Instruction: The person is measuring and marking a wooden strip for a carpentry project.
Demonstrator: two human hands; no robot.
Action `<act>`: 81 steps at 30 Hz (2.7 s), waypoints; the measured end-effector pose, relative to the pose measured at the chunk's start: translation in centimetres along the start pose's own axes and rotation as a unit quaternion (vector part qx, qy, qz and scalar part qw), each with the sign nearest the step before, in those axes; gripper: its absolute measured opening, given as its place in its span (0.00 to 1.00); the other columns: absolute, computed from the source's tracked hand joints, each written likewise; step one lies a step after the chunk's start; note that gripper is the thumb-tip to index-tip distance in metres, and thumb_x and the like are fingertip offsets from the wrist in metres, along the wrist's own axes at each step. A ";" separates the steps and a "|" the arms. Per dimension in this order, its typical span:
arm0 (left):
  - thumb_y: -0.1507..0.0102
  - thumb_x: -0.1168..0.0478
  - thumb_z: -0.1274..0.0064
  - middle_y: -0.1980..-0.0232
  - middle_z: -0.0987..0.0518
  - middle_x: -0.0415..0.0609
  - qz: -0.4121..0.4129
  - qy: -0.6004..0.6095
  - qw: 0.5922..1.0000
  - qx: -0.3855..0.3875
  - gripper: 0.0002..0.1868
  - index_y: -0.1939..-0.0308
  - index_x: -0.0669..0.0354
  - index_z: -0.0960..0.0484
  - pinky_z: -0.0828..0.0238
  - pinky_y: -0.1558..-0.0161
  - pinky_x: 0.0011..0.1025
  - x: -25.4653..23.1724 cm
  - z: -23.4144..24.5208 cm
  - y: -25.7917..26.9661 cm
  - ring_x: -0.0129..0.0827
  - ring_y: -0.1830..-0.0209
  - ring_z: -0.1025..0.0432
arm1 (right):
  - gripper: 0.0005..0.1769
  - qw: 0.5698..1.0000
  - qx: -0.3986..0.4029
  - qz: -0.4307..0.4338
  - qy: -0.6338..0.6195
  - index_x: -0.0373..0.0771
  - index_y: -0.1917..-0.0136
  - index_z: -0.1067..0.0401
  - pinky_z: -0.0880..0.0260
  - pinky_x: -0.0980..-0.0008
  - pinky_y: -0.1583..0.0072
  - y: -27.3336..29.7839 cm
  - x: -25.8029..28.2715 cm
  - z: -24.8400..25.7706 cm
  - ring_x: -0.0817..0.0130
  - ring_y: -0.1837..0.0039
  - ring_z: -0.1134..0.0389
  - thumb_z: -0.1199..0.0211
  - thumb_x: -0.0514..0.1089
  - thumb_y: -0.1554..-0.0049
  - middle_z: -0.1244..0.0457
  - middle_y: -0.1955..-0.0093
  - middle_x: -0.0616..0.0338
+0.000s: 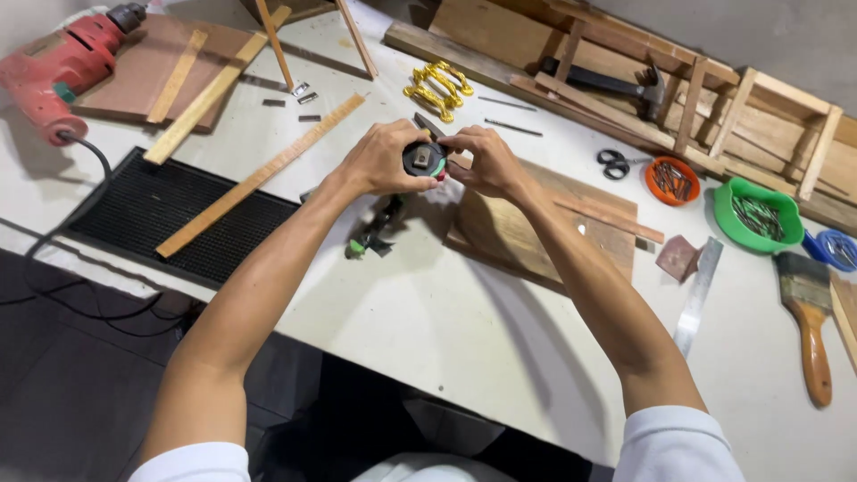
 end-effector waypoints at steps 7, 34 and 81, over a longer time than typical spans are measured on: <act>0.53 0.46 0.28 0.49 0.18 0.55 -0.017 0.067 0.997 0.041 0.33 0.51 0.62 0.16 0.26 0.46 0.39 -4.7 -5.2 0.4 0.45 0.50 0.23 | 0.23 0.998 0.012 -0.061 -0.011 0.37 0.38 0.23 0.26 0.61 0.45 7.2 1.4 2.8 0.60 0.49 0.29 0.31 0.38 0.48 0.30 0.50 0.51; 0.43 0.54 0.41 0.50 0.16 0.58 -0.197 0.168 0.955 0.145 0.26 0.44 0.64 0.20 0.23 0.48 0.39 -24.6 -18.6 -7.9 0.45 0.54 0.20 | 0.20 0.969 -0.098 -0.227 0.030 0.39 0.38 0.21 0.22 0.70 0.46 27.3 0.2 17.5 0.68 0.51 0.29 0.34 0.37 0.45 0.30 0.53 0.52; 0.41 0.47 0.41 0.54 0.17 0.48 -0.077 0.072 0.988 0.111 0.22 0.46 0.50 0.19 0.20 0.56 0.39 -10.5 -16.8 -10.1 0.37 0.58 0.21 | 0.09 0.923 -0.013 -0.294 -0.249 0.36 0.52 0.29 0.36 0.82 0.57 19.8 -7.7 13.5 0.84 0.59 0.37 0.30 0.36 0.43 0.36 0.60 0.69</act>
Point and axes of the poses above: each hand's wrist, its own y-axis away from the middle knuckle, its own z-axis out of the back of the hand, x = y × z, the point moved 10 cm from there along -y, towards the middle knuckle
